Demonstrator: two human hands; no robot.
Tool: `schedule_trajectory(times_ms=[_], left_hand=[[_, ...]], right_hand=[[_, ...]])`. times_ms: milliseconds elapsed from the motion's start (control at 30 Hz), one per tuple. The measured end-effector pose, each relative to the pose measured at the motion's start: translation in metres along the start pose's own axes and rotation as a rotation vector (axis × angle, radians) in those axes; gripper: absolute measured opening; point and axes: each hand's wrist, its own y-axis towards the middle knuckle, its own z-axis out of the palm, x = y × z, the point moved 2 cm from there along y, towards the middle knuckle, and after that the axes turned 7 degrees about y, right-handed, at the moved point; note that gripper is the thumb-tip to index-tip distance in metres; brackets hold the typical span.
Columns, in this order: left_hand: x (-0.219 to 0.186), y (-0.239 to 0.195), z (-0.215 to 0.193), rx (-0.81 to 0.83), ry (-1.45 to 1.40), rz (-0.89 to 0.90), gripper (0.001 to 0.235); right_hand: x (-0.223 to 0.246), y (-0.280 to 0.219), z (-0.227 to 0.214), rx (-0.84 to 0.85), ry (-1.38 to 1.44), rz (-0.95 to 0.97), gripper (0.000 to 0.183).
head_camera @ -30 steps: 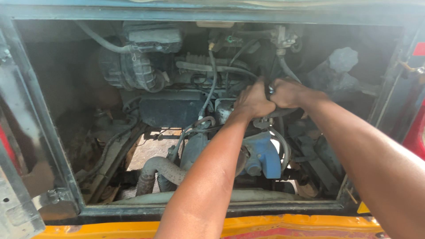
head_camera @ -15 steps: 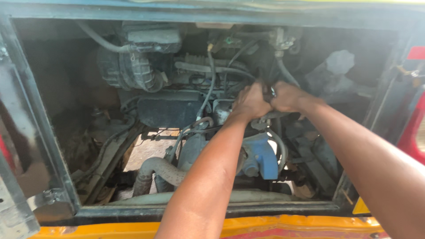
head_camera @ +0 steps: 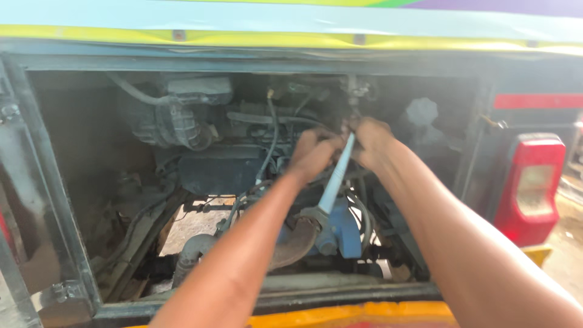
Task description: The person uses a wrench to tighten or loosen a bolt on a vehicle engine. The hands manipulate the tool within the engine compartment, applying torque to a specific component.
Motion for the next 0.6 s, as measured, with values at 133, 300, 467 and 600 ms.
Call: schedule_trajectory(times_ms=[133,300,467,600], left_hand=[[-0.009,0.004,-0.014,0.243,0.065,-0.325,0.034],[-0.031,0.020,-0.045,0.215,0.642,-0.281,0.043],[-0.041,0.016,-0.052,0.146,0.941,-0.223,0.057],[-0.049,0.011,-0.050,0.138,0.958,-0.245,0.061]], right_hand=[[-0.011,-0.013,0.017,-0.113,0.197,-0.026,0.008],[-0.017,-0.037,-0.013,-0.117,-0.672,-0.438,0.041],[-0.041,-0.036,-0.044,0.064,-0.841,-0.527,0.034],[-0.065,-0.019,-0.047,0.075,-0.772,-0.448,0.032]])
